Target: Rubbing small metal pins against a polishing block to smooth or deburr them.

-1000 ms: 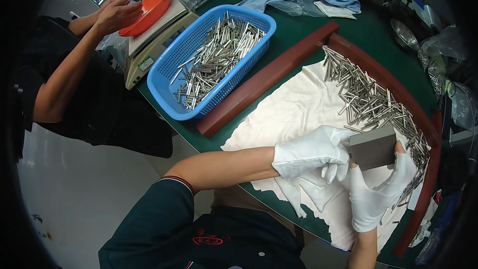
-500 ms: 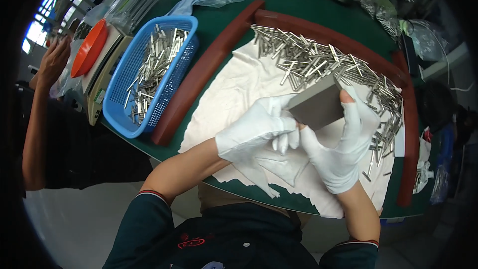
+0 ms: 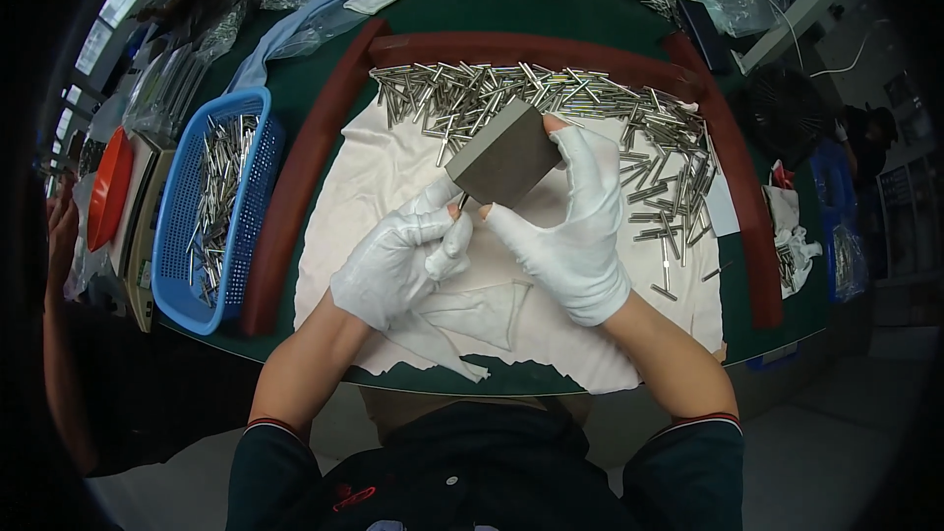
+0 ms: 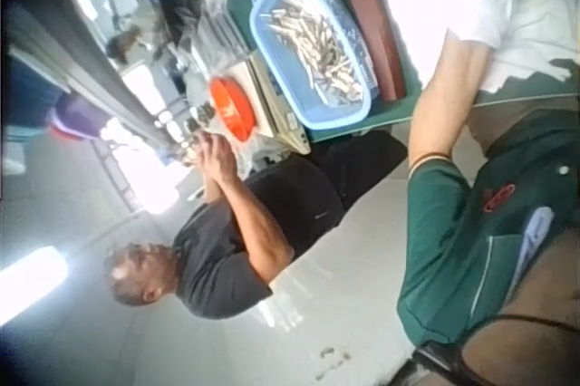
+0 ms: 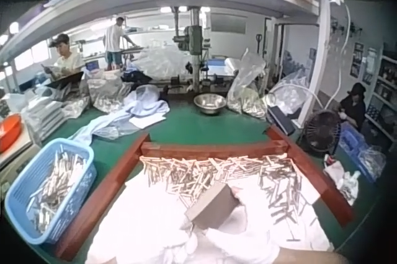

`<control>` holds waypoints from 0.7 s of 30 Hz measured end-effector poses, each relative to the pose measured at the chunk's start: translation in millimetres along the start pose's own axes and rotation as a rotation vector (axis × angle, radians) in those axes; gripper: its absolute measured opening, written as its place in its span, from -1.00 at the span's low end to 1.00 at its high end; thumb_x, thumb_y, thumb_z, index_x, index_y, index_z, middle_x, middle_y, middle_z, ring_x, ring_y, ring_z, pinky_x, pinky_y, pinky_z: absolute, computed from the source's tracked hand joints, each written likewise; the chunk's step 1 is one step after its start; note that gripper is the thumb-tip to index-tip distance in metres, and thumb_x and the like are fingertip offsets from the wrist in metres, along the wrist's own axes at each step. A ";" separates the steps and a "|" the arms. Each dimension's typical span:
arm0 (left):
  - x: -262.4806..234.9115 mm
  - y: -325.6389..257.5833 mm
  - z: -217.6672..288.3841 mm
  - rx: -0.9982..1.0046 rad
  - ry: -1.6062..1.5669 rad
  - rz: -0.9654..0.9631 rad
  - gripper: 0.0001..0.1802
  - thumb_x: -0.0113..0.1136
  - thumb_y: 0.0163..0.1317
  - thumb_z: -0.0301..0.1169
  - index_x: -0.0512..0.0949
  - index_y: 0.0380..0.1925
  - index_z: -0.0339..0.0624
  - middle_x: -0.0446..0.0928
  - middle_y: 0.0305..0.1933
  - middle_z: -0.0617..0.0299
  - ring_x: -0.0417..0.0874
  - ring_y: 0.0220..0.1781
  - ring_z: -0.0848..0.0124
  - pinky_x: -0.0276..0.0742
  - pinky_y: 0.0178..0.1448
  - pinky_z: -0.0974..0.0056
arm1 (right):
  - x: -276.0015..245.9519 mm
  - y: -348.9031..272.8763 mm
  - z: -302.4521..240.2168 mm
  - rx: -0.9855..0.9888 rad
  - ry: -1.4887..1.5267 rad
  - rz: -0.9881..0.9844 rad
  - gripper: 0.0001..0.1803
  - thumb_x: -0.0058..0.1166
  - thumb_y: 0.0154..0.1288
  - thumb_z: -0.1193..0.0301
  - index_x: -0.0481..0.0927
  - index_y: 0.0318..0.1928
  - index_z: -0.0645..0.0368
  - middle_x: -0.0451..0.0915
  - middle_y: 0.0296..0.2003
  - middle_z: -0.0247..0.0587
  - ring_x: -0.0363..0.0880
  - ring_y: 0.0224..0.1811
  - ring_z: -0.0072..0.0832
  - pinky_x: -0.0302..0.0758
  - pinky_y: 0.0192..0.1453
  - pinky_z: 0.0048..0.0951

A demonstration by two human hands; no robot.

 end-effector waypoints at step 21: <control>1.1 -6.2 23.9 0.033 0.423 0.088 -0.46 -0.02 0.23 -0.54 0.20 0.24 -0.33 0.52 -0.48 0.19 0.51 -0.55 0.61 0.37 -0.48 0.53 | -26.0 2.8 -2.9 -0.083 -0.061 0.250 -0.11 0.40 -0.25 0.49 0.28 0.19 0.22 0.32 -0.02 -0.15 0.35 0.04 -0.31 0.33 0.12 -0.36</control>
Point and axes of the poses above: each hand's wrist, its own y-axis towards the middle knuckle, its own x-axis out of the palm, z = x × y, the point moved 8 cm from there along y, towards the middle knuckle
